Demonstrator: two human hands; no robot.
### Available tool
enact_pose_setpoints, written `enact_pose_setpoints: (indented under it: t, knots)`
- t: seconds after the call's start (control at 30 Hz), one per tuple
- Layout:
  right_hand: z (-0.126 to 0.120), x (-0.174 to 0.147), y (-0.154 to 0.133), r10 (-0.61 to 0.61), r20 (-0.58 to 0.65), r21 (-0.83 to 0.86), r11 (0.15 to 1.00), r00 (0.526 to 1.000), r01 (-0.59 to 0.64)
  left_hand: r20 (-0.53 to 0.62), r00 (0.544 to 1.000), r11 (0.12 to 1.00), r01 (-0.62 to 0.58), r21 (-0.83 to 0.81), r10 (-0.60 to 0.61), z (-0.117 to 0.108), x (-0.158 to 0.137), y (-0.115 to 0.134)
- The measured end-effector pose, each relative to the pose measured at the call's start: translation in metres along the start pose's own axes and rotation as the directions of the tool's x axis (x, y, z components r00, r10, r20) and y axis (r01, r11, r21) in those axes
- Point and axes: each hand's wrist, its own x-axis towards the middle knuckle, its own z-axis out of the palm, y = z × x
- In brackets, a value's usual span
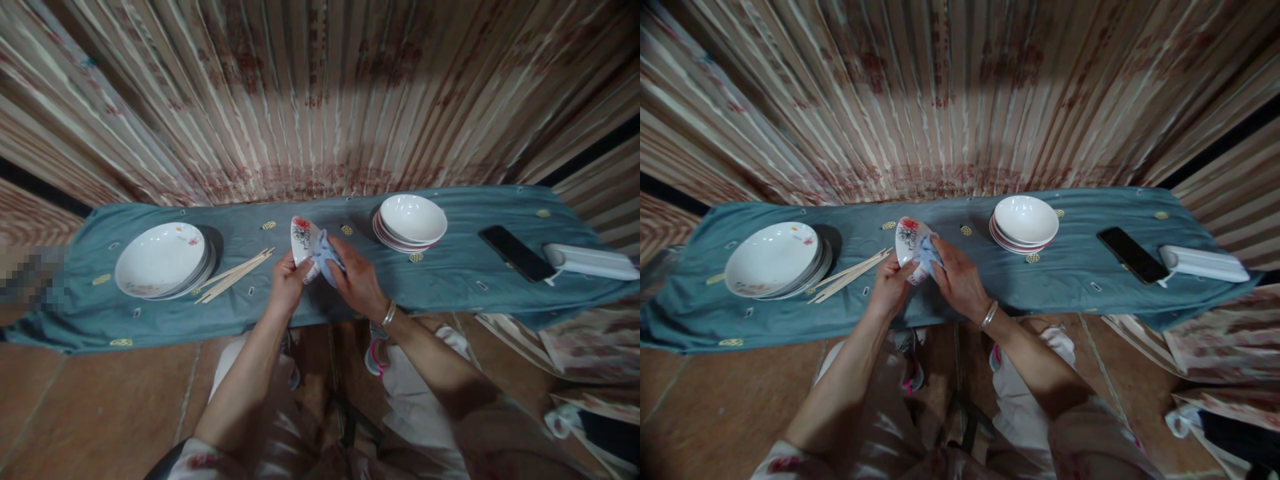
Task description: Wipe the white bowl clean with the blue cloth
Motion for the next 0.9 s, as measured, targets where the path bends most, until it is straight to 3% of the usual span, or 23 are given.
enact_pose_setpoints:
  t: [0.13,0.3,0.5,0.67,0.8,0.9]
  knots:
    - [-0.001,0.005,-0.006,-0.145,0.047,-0.087,0.985,0.988,0.148,0.078,0.997,0.997,-0.016,0.076,0.01,0.004,-0.005,-0.008]
    - [-0.008,0.014,0.001,-0.127,0.052,-0.017,0.992,0.991,0.128,0.191,0.979,0.995,0.055,0.082,-0.069,0.007,-0.012,-0.012]
    - [-0.015,0.022,0.018,0.113,-0.002,0.238,0.965,0.994,-0.109,0.242,0.961,0.983,0.1,0.152,-0.136,0.007,-0.02,-0.013]
    - [-0.015,0.03,0.04,0.349,0.101,0.467,0.81,0.932,-0.354,0.273,0.946,0.978,0.134,0.16,-0.175,0.009,-0.025,-0.012]
    - [-0.014,0.033,0.053,0.453,0.089,0.518,0.74,0.887,-0.43,0.272,0.943,0.974,0.148,0.172,-0.192,0.012,-0.027,-0.008]
    - [-0.011,0.032,0.06,0.518,0.172,0.642,0.586,0.838,-0.494,0.262,0.945,0.975,0.157,0.16,-0.195,0.013,-0.028,-0.006]
